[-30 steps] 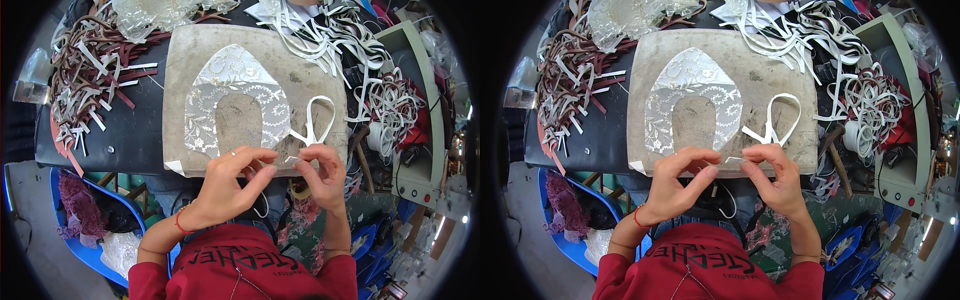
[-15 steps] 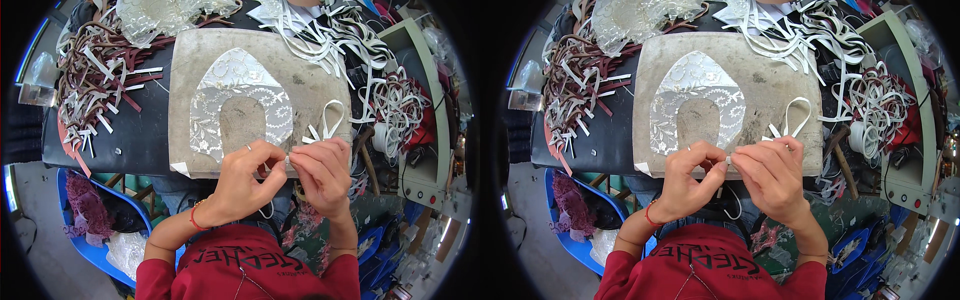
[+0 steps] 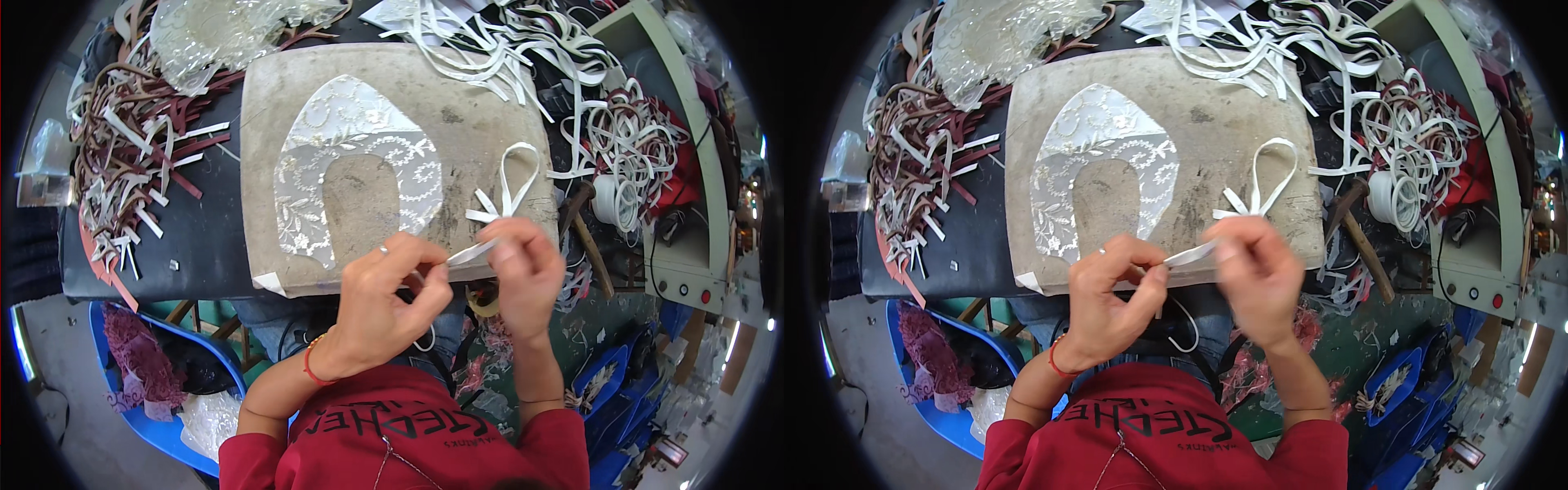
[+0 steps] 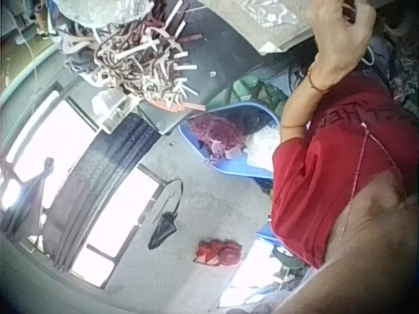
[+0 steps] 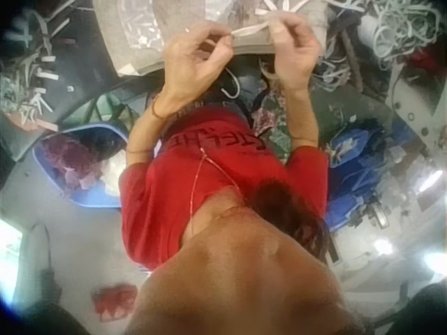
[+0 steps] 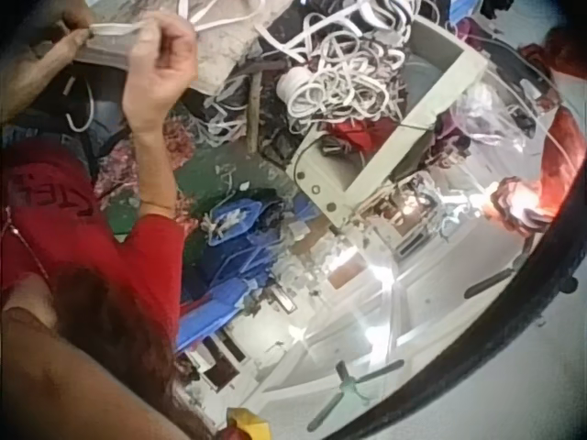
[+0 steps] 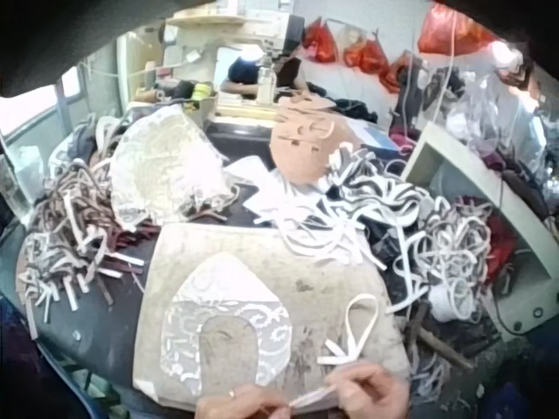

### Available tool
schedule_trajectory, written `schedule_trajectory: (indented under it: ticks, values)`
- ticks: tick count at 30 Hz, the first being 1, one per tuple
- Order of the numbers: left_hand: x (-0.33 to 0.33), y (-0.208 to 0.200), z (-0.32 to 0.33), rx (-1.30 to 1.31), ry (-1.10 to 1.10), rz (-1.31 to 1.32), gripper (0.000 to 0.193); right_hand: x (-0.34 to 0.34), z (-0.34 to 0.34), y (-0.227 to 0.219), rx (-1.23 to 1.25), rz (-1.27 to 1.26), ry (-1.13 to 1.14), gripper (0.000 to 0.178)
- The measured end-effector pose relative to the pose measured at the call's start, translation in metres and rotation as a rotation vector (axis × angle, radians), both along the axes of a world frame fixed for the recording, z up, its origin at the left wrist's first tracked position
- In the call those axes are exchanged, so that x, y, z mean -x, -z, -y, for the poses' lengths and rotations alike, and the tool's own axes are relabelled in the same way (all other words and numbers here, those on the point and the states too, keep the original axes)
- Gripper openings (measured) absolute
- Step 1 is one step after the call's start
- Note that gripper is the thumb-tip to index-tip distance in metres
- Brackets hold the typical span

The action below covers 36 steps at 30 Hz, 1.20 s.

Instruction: Manually assemble and align lace/fabric components for a shoe upper on a workspace.

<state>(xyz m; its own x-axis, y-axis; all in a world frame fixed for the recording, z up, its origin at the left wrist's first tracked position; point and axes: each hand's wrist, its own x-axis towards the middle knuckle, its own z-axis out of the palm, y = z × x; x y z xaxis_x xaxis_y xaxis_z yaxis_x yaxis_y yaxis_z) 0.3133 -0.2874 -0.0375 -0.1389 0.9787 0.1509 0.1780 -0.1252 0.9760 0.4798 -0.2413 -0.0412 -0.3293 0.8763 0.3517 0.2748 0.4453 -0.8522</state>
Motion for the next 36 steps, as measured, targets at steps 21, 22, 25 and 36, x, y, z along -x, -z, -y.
schedule_trajectory:
  ticks: [21, 22, 25, 36]
  values:
    - [-0.064, -0.058, -0.079, 0.228, 0.830, 0.036, 0.030, -0.088, -0.040, -0.123, 0.120, -1.120, -0.445, 0.031]
    - [-0.067, -0.058, -0.079, 0.226, 0.837, 0.038, 0.030, -0.097, -0.038, -0.119, 0.106, -1.170, -0.381, 0.032]
    - [-0.061, -0.054, -0.081, 0.237, 0.800, 0.321, 0.022, -0.125, -0.032, -0.103, 0.050, -1.260, -0.157, 0.023]
    - [0.010, -0.095, -0.094, 0.026, 0.462, 0.244, 0.019, -0.281, 0.086, 0.040, 0.248, -1.170, 0.708, 0.020]
